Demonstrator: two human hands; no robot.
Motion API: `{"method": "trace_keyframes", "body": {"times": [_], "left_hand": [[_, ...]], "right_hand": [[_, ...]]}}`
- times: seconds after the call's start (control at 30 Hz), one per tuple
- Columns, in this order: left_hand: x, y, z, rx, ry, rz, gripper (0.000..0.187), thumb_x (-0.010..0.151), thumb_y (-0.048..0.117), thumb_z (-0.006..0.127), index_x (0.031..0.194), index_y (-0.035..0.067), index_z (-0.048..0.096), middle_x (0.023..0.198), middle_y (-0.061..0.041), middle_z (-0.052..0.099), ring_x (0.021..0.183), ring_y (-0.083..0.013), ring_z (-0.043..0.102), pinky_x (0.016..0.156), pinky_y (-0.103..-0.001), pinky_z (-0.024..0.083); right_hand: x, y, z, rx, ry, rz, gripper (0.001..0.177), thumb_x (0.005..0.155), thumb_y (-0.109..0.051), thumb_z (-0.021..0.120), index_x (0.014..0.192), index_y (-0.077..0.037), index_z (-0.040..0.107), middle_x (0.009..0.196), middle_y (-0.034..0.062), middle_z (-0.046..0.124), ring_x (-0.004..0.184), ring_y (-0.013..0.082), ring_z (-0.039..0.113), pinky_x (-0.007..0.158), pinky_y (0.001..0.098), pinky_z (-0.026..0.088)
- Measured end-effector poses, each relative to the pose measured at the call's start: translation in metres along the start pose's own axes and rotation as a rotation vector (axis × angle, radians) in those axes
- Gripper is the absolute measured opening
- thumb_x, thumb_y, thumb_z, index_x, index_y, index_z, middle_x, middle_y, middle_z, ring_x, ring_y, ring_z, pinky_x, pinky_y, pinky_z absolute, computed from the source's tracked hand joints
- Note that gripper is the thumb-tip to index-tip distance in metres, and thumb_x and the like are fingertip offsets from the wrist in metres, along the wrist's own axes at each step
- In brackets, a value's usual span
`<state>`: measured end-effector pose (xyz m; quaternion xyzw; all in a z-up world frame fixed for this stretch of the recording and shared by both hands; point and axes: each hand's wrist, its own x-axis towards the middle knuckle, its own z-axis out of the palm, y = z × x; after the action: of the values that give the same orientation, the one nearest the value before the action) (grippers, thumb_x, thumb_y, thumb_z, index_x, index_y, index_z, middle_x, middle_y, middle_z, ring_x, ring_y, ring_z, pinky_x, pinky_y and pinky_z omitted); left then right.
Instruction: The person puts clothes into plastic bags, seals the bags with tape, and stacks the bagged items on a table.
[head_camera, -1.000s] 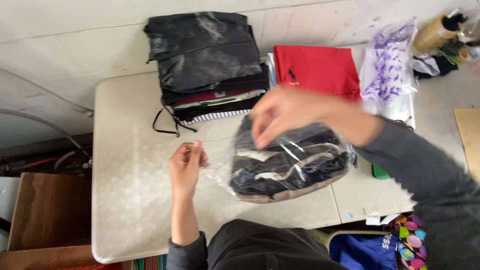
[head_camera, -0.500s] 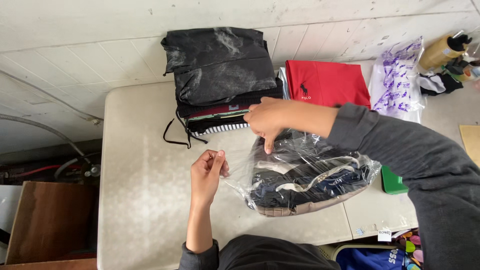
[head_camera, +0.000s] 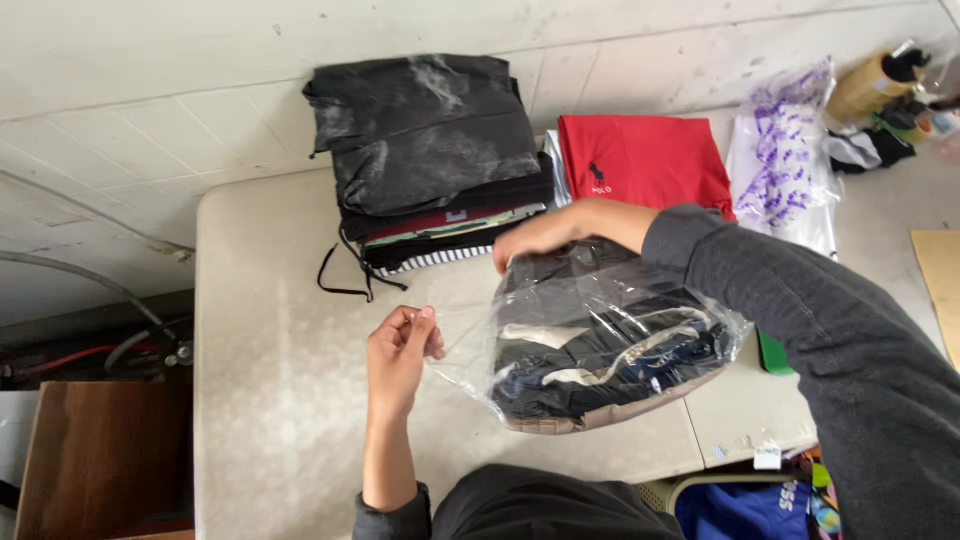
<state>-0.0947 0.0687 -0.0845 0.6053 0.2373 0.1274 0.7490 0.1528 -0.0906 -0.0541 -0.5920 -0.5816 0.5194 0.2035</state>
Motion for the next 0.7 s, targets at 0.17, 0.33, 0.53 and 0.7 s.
{"method": "trace_keyframes", "body": {"times": [0.17,0.33,0.53,0.7], "left_hand": [[0.012,0.017,-0.012,0.154,-0.043,-0.026,0.035,0.097,0.026,0.044,0.079,0.003,0.063,0.063,-0.013,0.063,0.058,-0.0174,0.06,0.059,-0.028,0.049],[0.071,0.028,-0.011,0.191,-0.112,0.043,0.032,0.099,0.028,0.044,0.097,0.004,0.064,0.076,-0.014,0.066,0.066,-0.02,0.063,0.066,-0.031,0.053],[0.141,0.063,0.089,0.462,-0.753,0.142,0.019,0.092,0.024,0.052,0.092,0.007,0.061,0.082,-0.003,0.066,0.076,-0.0085,0.061,0.07,-0.022,0.05],[0.118,0.097,0.201,0.619,-1.094,0.512,0.032,0.089,0.036,0.055,0.1,0.009,0.065,0.084,-0.015,0.069,0.081,-0.0306,0.068,0.071,-0.038,0.053]], "right_hand": [[-0.055,-0.039,-0.008,-0.172,0.484,0.205,0.031,0.094,-0.031,0.044,0.107,-0.009,0.061,0.102,0.0206,0.065,0.1,0.0376,0.061,0.087,0.0476,0.045],[-0.163,-0.091,0.02,-0.316,0.634,0.336,0.041,0.079,-0.039,0.066,0.111,-0.014,0.06,0.099,0.0119,0.067,0.096,0.0326,0.064,0.086,0.0429,0.049],[-0.232,-0.057,0.08,0.088,0.95,0.838,0.019,0.075,-0.019,0.072,0.092,-0.012,0.07,0.091,0.0004,0.077,0.086,0.013,0.072,0.084,0.0256,0.052],[-0.224,-0.007,0.115,0.73,1.488,0.293,0.026,0.083,0.001,0.06,0.109,0.001,0.058,0.067,0.0204,0.062,0.056,0.0244,0.062,0.058,0.0349,0.053]]}}
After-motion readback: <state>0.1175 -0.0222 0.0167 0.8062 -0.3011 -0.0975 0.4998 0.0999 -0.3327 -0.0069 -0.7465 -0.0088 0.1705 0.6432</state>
